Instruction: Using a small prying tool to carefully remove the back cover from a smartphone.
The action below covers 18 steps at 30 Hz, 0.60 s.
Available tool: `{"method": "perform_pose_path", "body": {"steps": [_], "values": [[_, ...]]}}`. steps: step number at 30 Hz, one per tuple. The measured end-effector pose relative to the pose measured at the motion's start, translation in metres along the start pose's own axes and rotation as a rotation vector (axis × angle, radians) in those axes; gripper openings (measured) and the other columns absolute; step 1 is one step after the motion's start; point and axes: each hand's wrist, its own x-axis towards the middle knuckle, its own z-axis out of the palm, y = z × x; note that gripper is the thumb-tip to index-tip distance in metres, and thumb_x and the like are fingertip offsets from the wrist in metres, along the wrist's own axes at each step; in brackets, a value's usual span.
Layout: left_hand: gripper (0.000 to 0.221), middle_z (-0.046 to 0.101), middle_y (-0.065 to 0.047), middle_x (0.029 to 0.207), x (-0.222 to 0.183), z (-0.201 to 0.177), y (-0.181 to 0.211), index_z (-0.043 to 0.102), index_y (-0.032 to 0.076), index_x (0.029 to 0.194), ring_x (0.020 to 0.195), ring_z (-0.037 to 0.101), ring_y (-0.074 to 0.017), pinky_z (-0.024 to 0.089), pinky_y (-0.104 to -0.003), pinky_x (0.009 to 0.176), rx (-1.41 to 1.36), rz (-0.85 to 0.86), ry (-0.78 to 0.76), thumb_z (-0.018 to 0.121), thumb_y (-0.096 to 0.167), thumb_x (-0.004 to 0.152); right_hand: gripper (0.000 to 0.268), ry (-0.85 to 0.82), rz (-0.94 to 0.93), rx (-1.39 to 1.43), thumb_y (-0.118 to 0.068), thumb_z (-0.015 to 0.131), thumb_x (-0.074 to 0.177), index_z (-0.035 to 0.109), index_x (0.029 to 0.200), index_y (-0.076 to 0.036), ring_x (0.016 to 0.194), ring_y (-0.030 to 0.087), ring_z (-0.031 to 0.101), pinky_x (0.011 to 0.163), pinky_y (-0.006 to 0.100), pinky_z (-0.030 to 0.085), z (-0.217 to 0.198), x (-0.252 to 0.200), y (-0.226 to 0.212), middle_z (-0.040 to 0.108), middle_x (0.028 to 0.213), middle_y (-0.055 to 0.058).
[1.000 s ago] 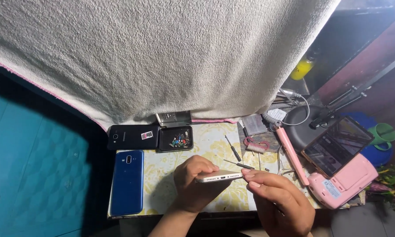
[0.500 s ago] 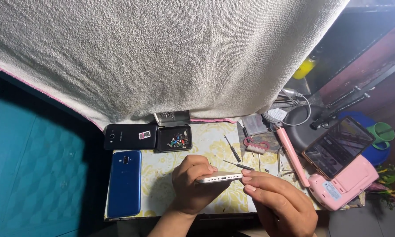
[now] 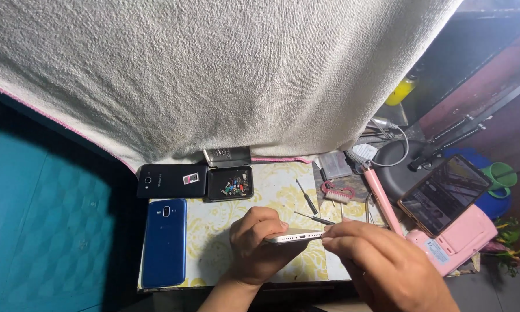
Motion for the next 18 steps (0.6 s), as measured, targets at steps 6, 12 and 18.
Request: {"method": "perform_pose_path", "body": {"steps": [6,12,18], "values": [[0.041,0.064,-0.003,0.079,0.013,-0.001,0.007,0.054,0.019,0.095,0.06,0.064,-0.0133,0.052,-0.025,0.055,-0.037,-0.012,0.072,0.09,0.029,0.077,0.017,0.288,-0.01,-0.114,-0.01,0.06,0.094,0.069,0.106,-0.001,0.104,0.028,0.074,0.103,0.048,0.061,0.038,-0.006,-0.021,0.073,0.113,0.016],[0.046,0.063,-0.002,0.077,0.009,-0.001,0.004,0.053,0.021,0.097,0.059,0.063,-0.0128,0.051,-0.025,0.054,-0.033,-0.035,0.085,0.091,0.036,0.075,0.016,0.035,0.052,0.164,-0.01,0.059,0.095,0.067,0.108,-0.005,0.097,0.021,0.078,0.09,0.03,0.062,0.007,0.013,-0.004,0.075,0.107,0.01],[0.046,0.062,0.001,0.075,0.012,-0.002,0.006,0.051,0.018,0.095,0.062,0.063,-0.0143,0.052,-0.027,0.056,-0.04,-0.028,0.098,0.089,0.038,0.078,0.019,0.257,0.089,-0.128,-0.014,0.061,0.095,0.071,0.108,-0.003,0.114,0.027,0.072,0.106,0.041,0.056,0.044,-0.005,-0.032,0.071,0.121,0.013]]}}
